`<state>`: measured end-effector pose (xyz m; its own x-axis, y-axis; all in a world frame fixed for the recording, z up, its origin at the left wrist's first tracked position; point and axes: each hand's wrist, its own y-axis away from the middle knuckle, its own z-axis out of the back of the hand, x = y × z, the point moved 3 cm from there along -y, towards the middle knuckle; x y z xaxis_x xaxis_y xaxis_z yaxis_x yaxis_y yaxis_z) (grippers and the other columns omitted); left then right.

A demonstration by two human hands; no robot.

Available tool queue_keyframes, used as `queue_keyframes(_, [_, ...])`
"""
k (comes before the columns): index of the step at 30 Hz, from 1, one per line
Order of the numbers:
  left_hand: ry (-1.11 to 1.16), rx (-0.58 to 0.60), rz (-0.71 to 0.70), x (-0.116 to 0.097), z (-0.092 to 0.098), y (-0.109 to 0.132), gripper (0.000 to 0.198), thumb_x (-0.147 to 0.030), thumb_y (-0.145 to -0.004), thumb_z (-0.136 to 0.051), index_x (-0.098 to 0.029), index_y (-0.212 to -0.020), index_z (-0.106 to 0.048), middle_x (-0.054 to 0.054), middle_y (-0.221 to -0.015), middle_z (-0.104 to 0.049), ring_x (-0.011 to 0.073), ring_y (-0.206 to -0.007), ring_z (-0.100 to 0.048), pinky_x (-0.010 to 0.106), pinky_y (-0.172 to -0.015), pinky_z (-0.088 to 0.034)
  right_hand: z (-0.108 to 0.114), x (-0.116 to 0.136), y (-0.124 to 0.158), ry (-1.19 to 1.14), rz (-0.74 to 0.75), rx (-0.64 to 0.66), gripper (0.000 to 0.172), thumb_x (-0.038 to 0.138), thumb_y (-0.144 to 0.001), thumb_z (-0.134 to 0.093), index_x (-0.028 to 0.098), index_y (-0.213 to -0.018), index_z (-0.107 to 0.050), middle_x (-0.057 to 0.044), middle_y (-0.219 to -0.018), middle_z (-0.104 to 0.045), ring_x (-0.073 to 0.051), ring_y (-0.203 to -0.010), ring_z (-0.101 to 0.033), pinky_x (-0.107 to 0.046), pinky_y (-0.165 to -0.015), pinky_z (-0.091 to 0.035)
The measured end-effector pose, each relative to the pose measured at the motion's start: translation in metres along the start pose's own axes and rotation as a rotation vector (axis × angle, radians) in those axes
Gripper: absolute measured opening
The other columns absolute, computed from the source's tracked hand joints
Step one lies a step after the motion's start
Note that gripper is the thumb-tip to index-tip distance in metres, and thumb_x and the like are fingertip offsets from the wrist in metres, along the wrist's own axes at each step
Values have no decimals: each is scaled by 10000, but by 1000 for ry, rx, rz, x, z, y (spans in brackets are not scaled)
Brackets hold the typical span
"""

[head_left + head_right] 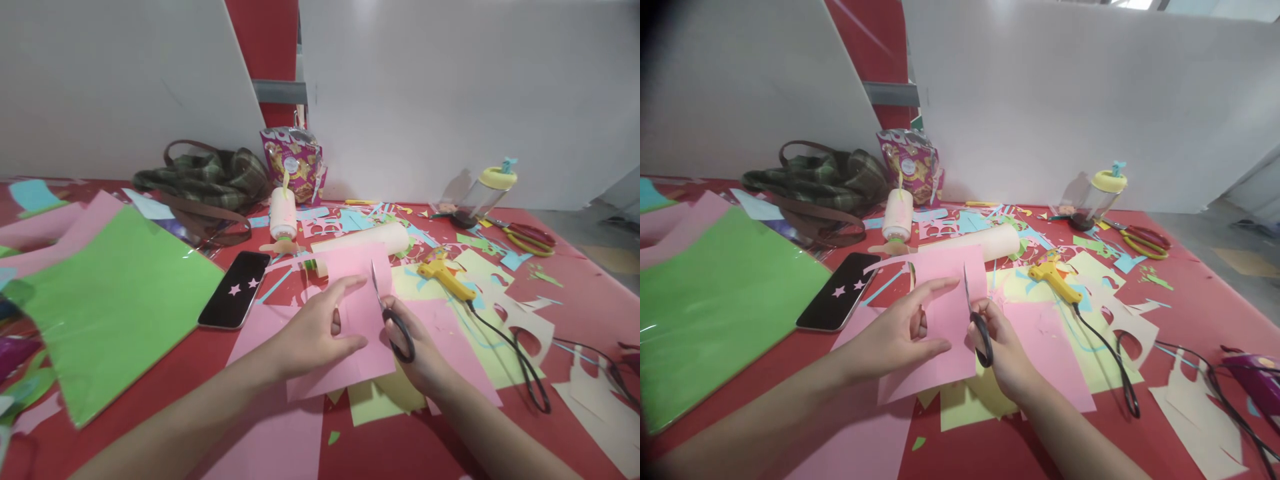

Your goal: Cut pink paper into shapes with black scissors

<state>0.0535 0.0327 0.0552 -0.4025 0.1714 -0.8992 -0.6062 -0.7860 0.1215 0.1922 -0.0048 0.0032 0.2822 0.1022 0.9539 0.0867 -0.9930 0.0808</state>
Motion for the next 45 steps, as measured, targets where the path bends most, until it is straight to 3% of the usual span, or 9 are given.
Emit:
queue_keyframes(23, [-37, 49, 70, -6, 8, 0, 617, -246, -647, -564, -263, -1209, -310, 27, -1064, -437, 56, -546, -341, 191, -479, -336, 0, 0, -1, 17, -51, -23, 259, 377, -689, -585, 208, -727, -393, 78, -549, -303, -68, -473, -299, -187, -458, -261])
queue_keyframes(30, [-60, 94, 45, -7, 14, -1, 617, -256, -648, -558, -245, -1215, -315, 0, -846, -472, 62, -527, -348, 190, -463, -339, -1, 1, 0, 22, -55, -32, 297, 393, -661, -607, 206, -688, -377, 74, -558, -357, -69, -479, -354, -193, -472, -308])
queue_keyframes(38, [-49, 137, 24, -1, 18, 1, 653, -236, -636, -594, -262, -1218, -301, -82, -568, -275, 54, -448, -268, 171, -388, -246, -3, 1, 1, -49, -1, 88, 246, 407, -728, -536, 221, -756, -378, 29, -608, -470, -111, -529, -442, -244, -522, -360])
queue_keyframes(45, [-76, 188, -34, -3, 20, 3, 695, -222, -632, -611, -241, -1246, -286, -85, -534, -238, 59, -454, -281, 154, -368, -233, -6, 6, 3, -42, 59, 143, 267, 464, -725, -506, 216, -765, -418, 3, -675, -452, -136, -617, -438, -267, -601, -369])
